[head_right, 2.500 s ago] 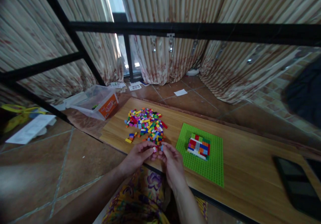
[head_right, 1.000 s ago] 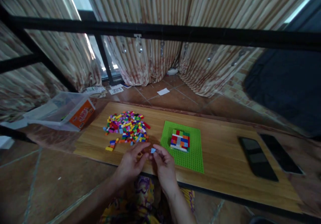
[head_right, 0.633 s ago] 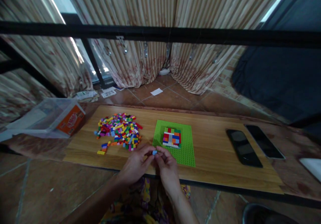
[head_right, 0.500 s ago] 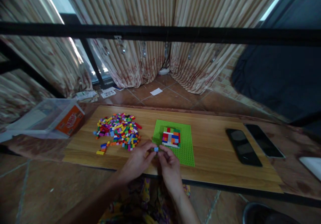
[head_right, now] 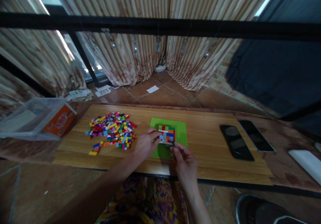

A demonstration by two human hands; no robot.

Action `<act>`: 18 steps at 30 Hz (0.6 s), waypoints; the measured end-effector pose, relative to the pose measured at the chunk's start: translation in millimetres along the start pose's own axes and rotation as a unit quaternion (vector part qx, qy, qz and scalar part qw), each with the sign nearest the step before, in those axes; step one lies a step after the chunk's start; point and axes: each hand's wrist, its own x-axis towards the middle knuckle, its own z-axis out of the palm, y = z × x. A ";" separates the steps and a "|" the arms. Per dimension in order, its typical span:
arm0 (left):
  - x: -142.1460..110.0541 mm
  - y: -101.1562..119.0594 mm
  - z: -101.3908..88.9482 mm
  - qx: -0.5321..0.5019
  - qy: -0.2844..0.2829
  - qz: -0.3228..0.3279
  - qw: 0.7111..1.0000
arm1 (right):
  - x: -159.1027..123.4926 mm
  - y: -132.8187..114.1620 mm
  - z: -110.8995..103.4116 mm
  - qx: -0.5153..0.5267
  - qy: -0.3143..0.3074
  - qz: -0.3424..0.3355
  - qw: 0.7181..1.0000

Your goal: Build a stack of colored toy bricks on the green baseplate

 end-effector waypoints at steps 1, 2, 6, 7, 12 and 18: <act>0.1 -0.9 1.3 0.001 0.003 -0.001 1.000 | 0.7 -0.3 -0.7 -0.003 0.000 -0.003 1.000; 0.3 -1.6 2.2 0.001 0.005 -0.002 1.000 | 1.7 -0.6 -1.0 -0.008 0.000 -0.009 1.000; 0.7 -1.7 1.6 -0.010 0.007 -0.016 1.000 | 6.9 -2.8 1.7 -0.034 -0.009 -0.046 0.998; 0.5 -1.4 0.7 -0.017 0.008 -0.023 1.000 | 8.5 -3.6 3.1 -0.044 -0.011 -0.057 0.997; -3.2 -3.5 -5.0 -0.085 0.018 -0.073 0.994 | 17.5 -5.5 7.3 -0.140 -0.007 -0.157 0.978; -7.7 -6.3 -4.9 -0.124 0.024 -0.128 0.984 | 28.0 3.9 14.5 -0.367 -0.027 -0.351 0.861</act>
